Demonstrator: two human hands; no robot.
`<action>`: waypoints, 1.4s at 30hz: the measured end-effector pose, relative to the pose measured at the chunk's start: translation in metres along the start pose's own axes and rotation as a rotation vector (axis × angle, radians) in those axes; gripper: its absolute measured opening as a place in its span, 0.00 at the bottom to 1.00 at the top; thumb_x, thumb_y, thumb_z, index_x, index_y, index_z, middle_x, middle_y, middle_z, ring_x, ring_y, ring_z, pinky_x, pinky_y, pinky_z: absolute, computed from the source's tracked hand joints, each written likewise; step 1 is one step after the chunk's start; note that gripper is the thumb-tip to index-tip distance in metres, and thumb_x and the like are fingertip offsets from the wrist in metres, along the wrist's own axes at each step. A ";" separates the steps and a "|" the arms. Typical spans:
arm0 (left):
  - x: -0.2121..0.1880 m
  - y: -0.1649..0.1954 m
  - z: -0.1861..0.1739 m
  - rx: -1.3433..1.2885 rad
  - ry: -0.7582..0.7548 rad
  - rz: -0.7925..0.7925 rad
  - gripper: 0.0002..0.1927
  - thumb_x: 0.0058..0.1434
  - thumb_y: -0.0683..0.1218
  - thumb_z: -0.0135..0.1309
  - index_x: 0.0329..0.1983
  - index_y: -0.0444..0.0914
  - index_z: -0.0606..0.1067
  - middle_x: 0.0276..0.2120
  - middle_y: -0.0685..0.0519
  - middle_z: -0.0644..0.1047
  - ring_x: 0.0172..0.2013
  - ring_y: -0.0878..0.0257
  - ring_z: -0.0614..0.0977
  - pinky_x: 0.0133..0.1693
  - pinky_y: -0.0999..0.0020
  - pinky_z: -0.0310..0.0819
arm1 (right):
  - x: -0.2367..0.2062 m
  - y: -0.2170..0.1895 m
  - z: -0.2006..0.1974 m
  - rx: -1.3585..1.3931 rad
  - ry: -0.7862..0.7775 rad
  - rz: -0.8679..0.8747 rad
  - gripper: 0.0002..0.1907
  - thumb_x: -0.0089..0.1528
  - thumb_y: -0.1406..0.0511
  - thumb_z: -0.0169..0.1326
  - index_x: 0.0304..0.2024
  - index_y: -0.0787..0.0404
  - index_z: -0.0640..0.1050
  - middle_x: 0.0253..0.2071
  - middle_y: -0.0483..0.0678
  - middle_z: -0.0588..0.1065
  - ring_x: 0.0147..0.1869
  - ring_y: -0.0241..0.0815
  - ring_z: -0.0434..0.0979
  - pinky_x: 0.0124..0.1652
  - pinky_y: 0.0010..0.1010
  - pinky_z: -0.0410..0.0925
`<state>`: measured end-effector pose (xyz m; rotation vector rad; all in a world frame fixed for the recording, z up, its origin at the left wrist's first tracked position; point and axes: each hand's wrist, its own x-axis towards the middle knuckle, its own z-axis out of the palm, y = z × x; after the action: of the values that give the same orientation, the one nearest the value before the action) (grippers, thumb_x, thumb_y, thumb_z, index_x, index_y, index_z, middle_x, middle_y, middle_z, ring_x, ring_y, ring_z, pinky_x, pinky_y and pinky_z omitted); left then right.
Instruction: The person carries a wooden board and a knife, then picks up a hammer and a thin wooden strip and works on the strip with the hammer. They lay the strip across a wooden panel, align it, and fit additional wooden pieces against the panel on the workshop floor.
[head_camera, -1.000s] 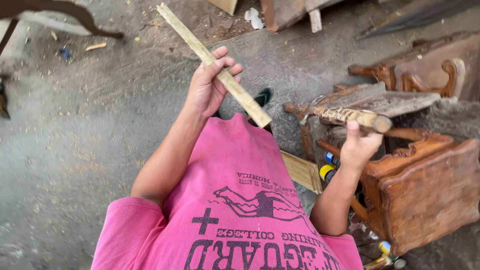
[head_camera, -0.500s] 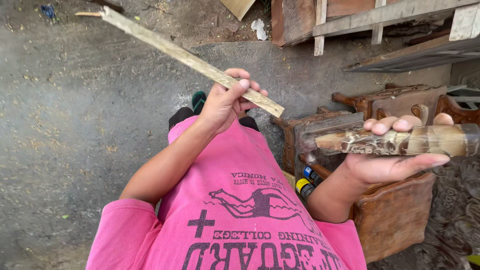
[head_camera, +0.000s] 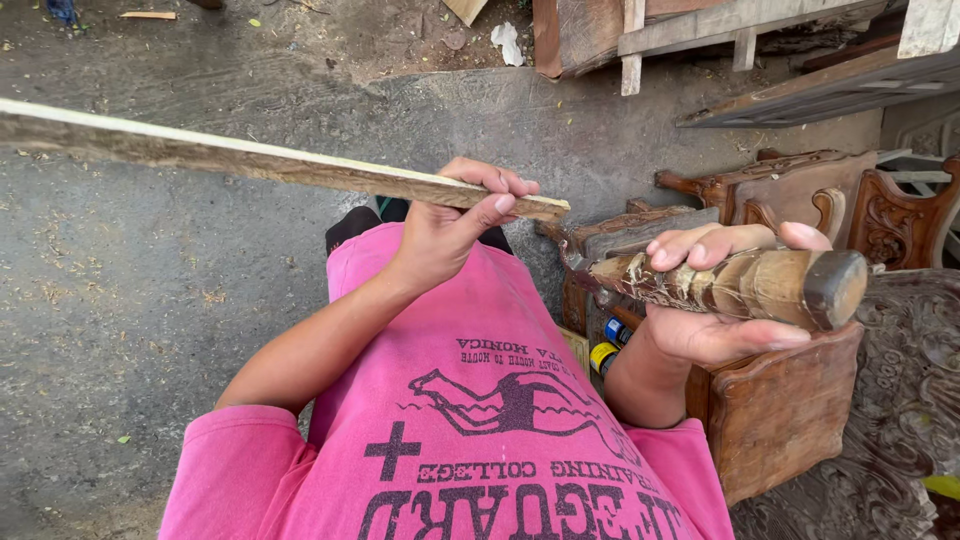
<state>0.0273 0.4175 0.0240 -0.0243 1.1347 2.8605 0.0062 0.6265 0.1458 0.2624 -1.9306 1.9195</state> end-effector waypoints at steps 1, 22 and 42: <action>-0.003 0.001 0.000 -0.018 -0.010 0.006 0.06 0.74 0.38 0.53 0.51 0.36 0.70 0.51 0.50 0.77 0.60 0.56 0.80 0.62 0.62 0.78 | 0.000 0.000 0.001 0.009 -0.007 -0.009 0.42 0.70 0.34 0.37 0.65 0.63 0.59 0.30 0.57 0.69 0.24 0.52 0.70 0.28 0.42 0.71; -0.024 0.006 0.000 0.079 -0.026 0.123 0.05 0.74 0.35 0.52 0.50 0.36 0.71 0.50 0.50 0.77 0.60 0.53 0.80 0.65 0.56 0.76 | -0.008 0.001 0.006 0.038 -0.081 -0.103 0.44 0.66 0.32 0.36 0.64 0.60 0.60 0.29 0.55 0.68 0.22 0.49 0.71 0.28 0.42 0.70; -0.040 0.010 0.000 0.306 -0.054 0.011 0.13 0.71 0.38 0.55 0.57 0.34 0.74 0.54 0.47 0.81 0.57 0.59 0.81 0.62 0.62 0.76 | -0.017 -0.004 -0.020 0.123 -0.099 -0.067 0.42 0.67 0.33 0.38 0.63 0.59 0.60 0.28 0.55 0.68 0.21 0.50 0.70 0.26 0.43 0.68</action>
<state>0.0663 0.4079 0.0320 0.0735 1.5496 2.6446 0.0262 0.6440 0.1424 0.4604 -1.8421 2.0186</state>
